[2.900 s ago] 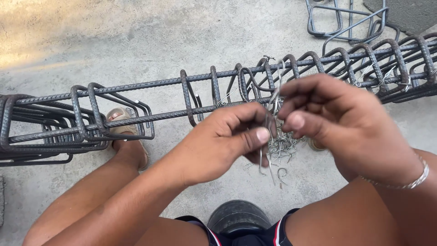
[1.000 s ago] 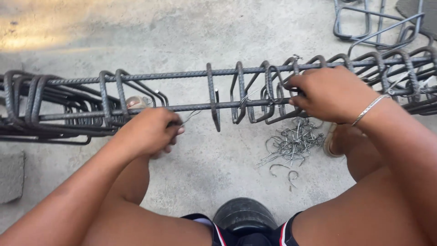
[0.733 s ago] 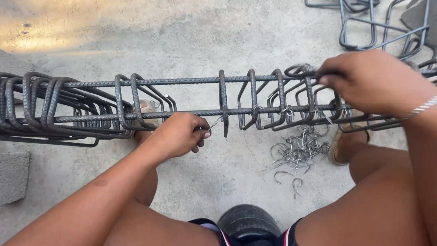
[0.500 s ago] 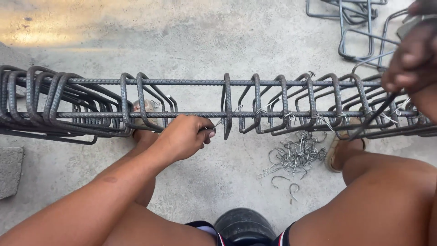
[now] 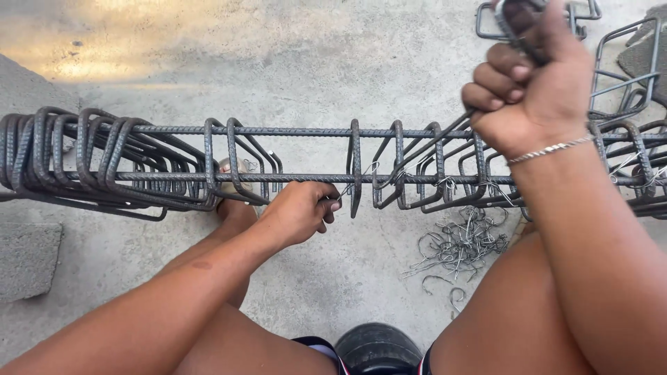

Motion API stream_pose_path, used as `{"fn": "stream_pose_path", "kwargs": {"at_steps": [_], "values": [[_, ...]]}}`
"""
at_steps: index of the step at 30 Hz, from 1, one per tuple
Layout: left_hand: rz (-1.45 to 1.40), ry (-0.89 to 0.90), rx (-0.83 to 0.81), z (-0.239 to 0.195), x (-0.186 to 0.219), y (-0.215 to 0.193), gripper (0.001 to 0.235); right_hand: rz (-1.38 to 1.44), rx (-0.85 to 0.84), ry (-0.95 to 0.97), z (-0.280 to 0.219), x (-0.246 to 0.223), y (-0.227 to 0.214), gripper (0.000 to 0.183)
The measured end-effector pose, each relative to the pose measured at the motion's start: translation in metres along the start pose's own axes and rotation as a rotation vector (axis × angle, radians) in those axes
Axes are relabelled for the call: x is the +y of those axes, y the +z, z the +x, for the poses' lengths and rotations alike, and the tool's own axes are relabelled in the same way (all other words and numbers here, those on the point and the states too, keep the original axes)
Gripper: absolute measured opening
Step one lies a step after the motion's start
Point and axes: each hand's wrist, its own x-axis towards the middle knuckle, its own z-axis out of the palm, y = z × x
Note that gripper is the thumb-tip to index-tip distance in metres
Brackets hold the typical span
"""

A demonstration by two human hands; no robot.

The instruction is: Tying rebar intersections with wire using a manual hook tool

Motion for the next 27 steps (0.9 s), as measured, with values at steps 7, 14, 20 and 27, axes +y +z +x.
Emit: {"fn": "stream_pose_path", "kwargs": {"at_steps": [7,14,20,27], "values": [[-0.005,-0.031,-0.027,-0.002,0.003,-0.002,0.019,0.042,0.061,0.051,0.034,0.020,-0.016,0.032],[-0.066,-0.035,-0.050,-0.005,0.005,-0.005,0.021,0.003,0.066,-0.050,0.018,0.014,-0.004,0.033],[-0.085,-0.066,-0.131,-0.013,0.021,-0.017,0.026,-0.341,-0.349,-0.279,-0.039,0.014,0.038,0.059],[0.286,0.036,0.062,-0.015,0.025,-0.005,0.022,-0.763,-0.569,-0.620,-0.073,0.015,0.038,0.047]]}}
